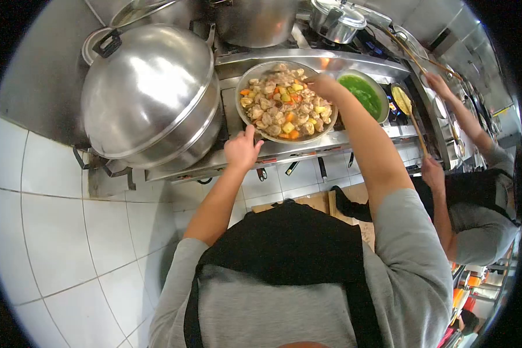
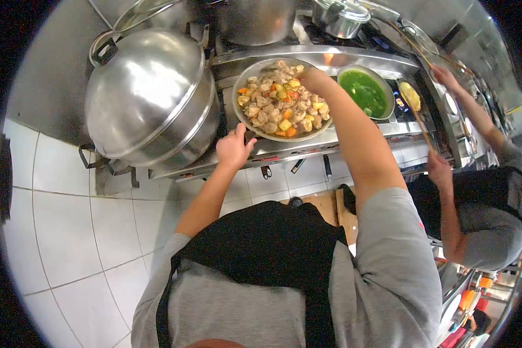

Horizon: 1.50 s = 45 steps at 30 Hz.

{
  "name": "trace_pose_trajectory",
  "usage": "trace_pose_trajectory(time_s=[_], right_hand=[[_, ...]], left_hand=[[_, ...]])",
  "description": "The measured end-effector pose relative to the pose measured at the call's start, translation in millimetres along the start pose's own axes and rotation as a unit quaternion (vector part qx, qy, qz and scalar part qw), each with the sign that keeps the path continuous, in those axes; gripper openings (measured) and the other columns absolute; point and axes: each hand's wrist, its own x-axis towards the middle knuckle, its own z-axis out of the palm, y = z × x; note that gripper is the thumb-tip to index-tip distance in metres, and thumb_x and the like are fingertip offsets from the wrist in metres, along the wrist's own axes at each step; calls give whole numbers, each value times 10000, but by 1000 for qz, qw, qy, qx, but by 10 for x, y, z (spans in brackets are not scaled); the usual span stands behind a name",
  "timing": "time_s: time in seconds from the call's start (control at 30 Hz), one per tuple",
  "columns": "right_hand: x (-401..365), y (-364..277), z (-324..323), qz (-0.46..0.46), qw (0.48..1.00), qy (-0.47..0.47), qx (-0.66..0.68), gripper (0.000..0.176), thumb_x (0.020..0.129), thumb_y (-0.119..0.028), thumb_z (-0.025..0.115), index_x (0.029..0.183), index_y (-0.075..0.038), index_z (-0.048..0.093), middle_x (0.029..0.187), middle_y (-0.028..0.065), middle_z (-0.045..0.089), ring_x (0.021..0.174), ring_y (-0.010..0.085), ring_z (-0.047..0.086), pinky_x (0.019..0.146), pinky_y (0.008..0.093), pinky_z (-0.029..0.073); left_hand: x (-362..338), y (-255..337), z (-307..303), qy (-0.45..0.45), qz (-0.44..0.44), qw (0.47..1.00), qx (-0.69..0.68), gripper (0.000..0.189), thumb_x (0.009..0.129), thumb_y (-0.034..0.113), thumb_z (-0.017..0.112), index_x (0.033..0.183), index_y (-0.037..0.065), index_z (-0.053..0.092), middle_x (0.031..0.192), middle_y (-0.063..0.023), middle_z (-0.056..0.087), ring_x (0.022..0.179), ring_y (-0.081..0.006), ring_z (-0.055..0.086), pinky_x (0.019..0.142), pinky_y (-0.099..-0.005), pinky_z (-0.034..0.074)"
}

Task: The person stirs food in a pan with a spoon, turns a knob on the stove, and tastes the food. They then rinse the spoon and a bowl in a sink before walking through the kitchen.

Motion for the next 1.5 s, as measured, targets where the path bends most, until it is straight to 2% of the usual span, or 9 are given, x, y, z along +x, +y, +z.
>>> trace_pose_trajectory(time_s=[0.17, 0.37, 0.47, 0.67, 0.9, 1.07, 1.3, 1.4, 1.5], right_hand=[[185, 1019, 712, -38, 995, 80, -51, 322, 870, -239, 515, 1158, -153, 630, 996, 214, 647, 929, 347, 629, 831, 402, 497], [-1029, 426, 628, 36, 972, 214, 90, 348, 829, -206, 554, 1166, -156, 619, 978, 212, 646, 921, 367, 621, 805, 425, 488], [-1570, 591, 898, 25, 958, 191, 211, 338, 832, -240, 583, 1148, -129, 628, 1010, 213, 640, 948, 363, 617, 842, 414, 477], [-1181, 676, 1491, 77, 984, 115, 110, 318, 839, -248, 567, 1131, -148, 646, 1042, 202, 636, 980, 344, 616, 867, 398, 474], [-2023, 437, 660, 67, 988, 102, 96, 306, 837, -214, 581, 1127, -149, 651, 1015, 200, 647, 960, 342, 623, 838, 396, 479], [-1898, 437, 830, 45, 999, -5, 3, 277, 828, -215, 596, 1087, -148, 670, 983, 194, 657, 933, 341, 631, 816, 413, 488], [-1735, 240, 760, 53, 997, 46, 37, 279, 798, -177, 602, 1062, -146, 686, 977, 181, 667, 923, 319, 645, 837, 386, 490], [-2022, 460, 489, 26, 992, 87, 85, 312, 767, -138, 620, 1073, -143, 682, 988, 180, 665, 918, 328, 644, 831, 377, 490], [-2189, 205, 496, 110, 992, 50, 26, 430, 722, -36, 570, 1135, -133, 641, 1058, 174, 649, 978, 325, 630, 868, 381, 478]], left_hand=[[-25, 12, 39, 17, 12, 1000, -8, 485, 767, 408, 686, 1009, 76, 426, 768, -134, 616, 658, -320, 625, 515, -414, 480], [-118, 64, -138, 0, 2, 1000, -22, 482, 813, 426, 633, 1116, 99, 448, 780, -130, 619, 680, -325, 632, 567, -448, 497], [-115, 36, -118, -20, -1, 999, -43, 454, 830, 412, 616, 1110, 101, 440, 794, -155, 628, 705, -349, 632, 583, -452, 497], [-60, -64, -101, 11, 9, 998, -67, 433, 822, 373, 639, 1088, 99, 435, 841, -182, 628, 754, -373, 626, 627, -461, 494], [-226, -184, -187, -28, -27, 988, -153, 670, 806, 303, 669, 1354, 146, 317, 1104, -210, 544, 911, -392, 591, 765, -477, 483], [-263, -153, -313, -17, 0, 990, -141, 639, 802, 286, 673, 1334, 135, 354, 1192, -194, 453, 976, -384, 564, 798, -462, 483], [-682, -418, -553, 73, 107, 972, -196, 508, 796, 256, 669, 1251, 138, 476, 1207, -151, 452, 1059, -334, 523, 815, -428, 485], [-1215, -752, -402, -58, 27, 972, -224, 417, 813, 209, 651, 1203, 138, 521, 1013, -170, 567, 935, -356, 573, 758, -444, 482], [-1852, -1164, -132, -178, -52, 968, -168, 406, 848, 158, 603, 1238, 164, 495, 834, -176, 623, 803, -381, 601, 687, -464, 472]])
